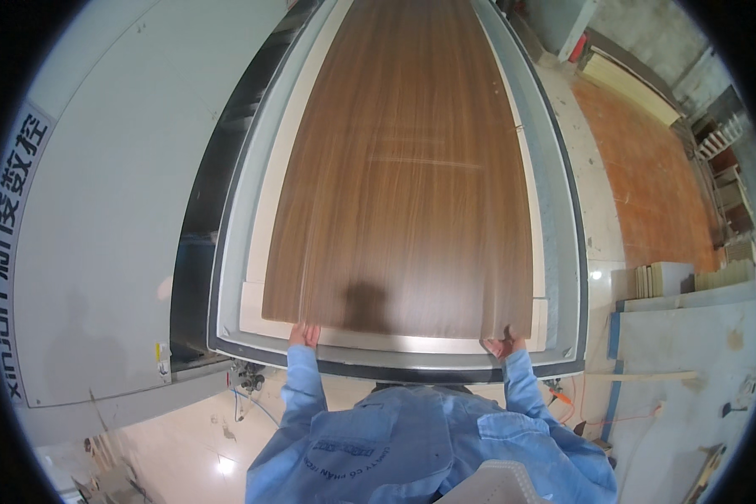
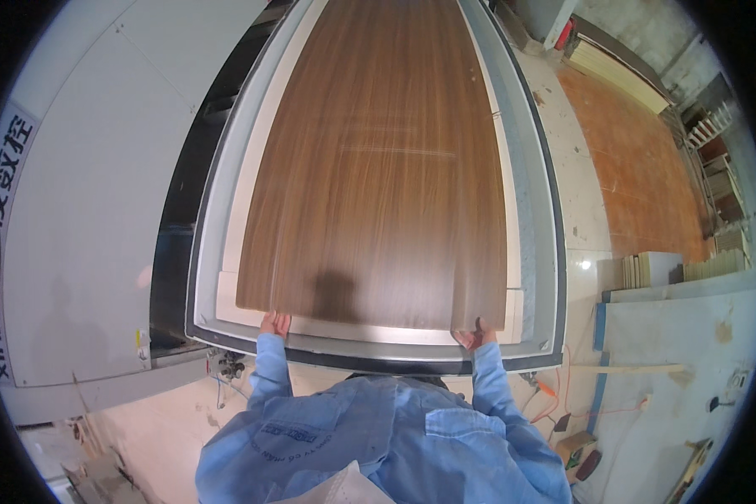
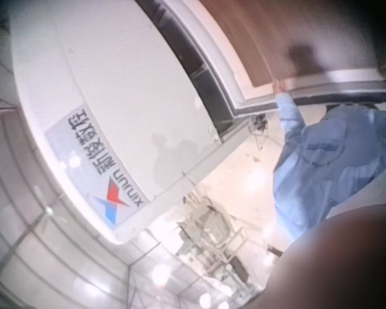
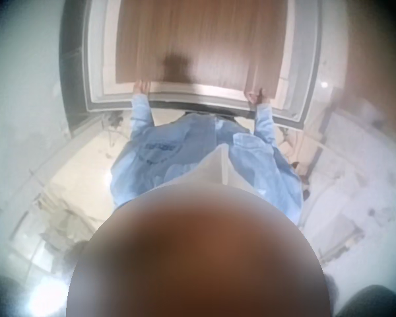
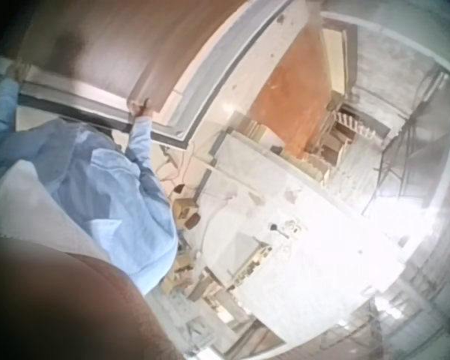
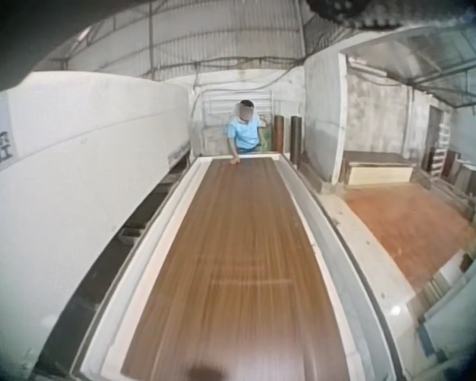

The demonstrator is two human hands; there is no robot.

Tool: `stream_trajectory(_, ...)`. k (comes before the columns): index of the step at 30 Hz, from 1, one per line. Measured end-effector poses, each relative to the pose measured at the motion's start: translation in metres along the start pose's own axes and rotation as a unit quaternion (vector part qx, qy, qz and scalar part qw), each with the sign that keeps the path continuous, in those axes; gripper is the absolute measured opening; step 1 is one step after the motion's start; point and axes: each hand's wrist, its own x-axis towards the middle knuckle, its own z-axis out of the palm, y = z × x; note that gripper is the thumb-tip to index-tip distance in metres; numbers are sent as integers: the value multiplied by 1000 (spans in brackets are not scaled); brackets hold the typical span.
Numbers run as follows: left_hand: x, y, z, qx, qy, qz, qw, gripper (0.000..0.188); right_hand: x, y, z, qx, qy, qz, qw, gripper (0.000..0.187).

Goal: The person lifts a large wooden panel from a machine bed with assistance, carries it across the workshop floor, and stacks it against a wall with other similar panels. The person repeatedly lifts and places panels, coordinating with a coworker to move and stack them.

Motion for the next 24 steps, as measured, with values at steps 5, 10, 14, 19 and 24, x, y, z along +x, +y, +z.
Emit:
stream_trajectory(5,-3,2,-1,19,22,15,999,42,-34,-34,-3,-377,147,50,913,26)
stream_trajectory(10,13,4,-2,45,-10,10,999,22,9,-165,130,-563,-4,-321,761,28)
stream_trajectory(14,24,4,-2,83,15,0,996,5,48,-161,312,-739,-353,-272,505,64)
stream_trajectory(19,24,3,-1,80,48,19,995,12,37,-142,484,-725,-176,-403,529,84)
stream_trajectory(24,24,2,5,105,88,-14,990,17,36,-103,559,-697,-159,-461,526,89)
